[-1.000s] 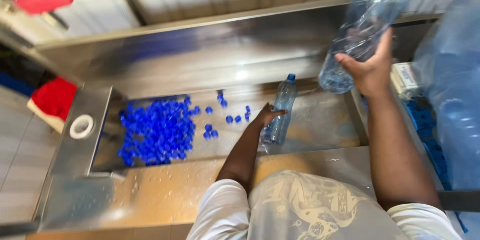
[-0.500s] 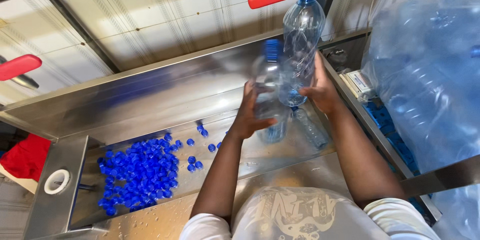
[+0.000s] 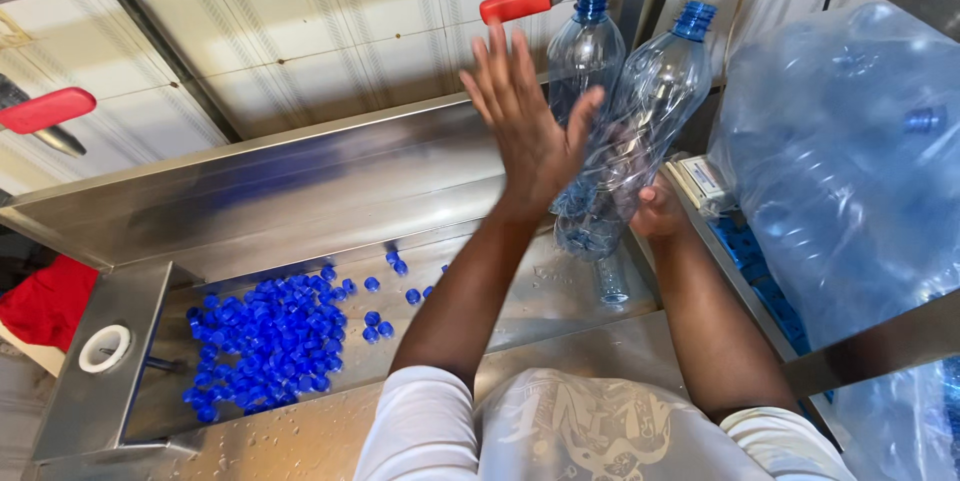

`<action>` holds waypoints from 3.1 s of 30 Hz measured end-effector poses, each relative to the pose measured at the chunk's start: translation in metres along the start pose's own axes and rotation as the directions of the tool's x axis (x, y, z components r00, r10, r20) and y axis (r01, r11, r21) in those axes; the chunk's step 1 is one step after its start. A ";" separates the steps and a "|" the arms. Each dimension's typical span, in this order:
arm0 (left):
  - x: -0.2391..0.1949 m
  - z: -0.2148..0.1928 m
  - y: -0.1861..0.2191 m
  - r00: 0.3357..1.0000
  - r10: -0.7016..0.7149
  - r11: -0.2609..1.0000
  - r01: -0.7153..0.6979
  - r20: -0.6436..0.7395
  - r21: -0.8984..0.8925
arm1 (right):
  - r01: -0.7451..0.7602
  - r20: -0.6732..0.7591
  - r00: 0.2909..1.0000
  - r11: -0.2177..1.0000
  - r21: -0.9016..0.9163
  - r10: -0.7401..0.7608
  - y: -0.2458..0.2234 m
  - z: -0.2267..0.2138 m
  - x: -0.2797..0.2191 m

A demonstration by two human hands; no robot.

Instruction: The person fills clear plastic water bottles with water from a tap. They place the filled bottles on a metal counter next to a pile of blue bottle caps.

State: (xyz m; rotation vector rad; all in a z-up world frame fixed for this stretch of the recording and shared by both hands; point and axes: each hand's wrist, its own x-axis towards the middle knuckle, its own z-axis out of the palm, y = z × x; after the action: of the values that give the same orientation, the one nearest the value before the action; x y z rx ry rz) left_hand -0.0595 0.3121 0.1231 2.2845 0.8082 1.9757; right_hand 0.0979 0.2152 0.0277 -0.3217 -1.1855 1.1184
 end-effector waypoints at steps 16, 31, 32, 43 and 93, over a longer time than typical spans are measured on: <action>0.013 -0.026 -0.011 0.986 -0.022 0.989 -0.002 0.163 0.147 | -0.075 -0.106 0.991 0.994 0.080 0.084 -0.006 -0.006 -0.003; 0.046 -0.030 -0.015 0.998 0.015 0.996 -0.020 0.057 0.091 | -0.076 -0.140 0.987 0.995 0.063 0.084 -0.010 0.000 -0.004; 0.057 -0.037 -0.008 0.983 -0.022 0.933 -0.046 0.184 0.357 | -0.073 -0.150 0.986 0.996 0.044 0.079 -0.011 0.001 -0.003; 0.026 -0.017 -0.010 0.997 -0.058 0.997 0.056 -0.051 -0.048 | -0.070 -0.123 0.990 0.997 0.026 0.073 -0.008 -0.011 -0.006; 0.009 -0.004 -0.014 0.566 -0.422 0.614 0.753 0.708 -0.237 | -0.671 -0.776 0.620 0.435 -0.601 -0.115 -0.023 0.091 -0.037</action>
State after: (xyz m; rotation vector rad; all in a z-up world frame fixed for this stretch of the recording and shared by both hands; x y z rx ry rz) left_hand -0.0672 0.3262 0.1274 1.7386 0.7268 0.9030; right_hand 0.0339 0.1439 0.0605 -1.7440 -0.8289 0.4232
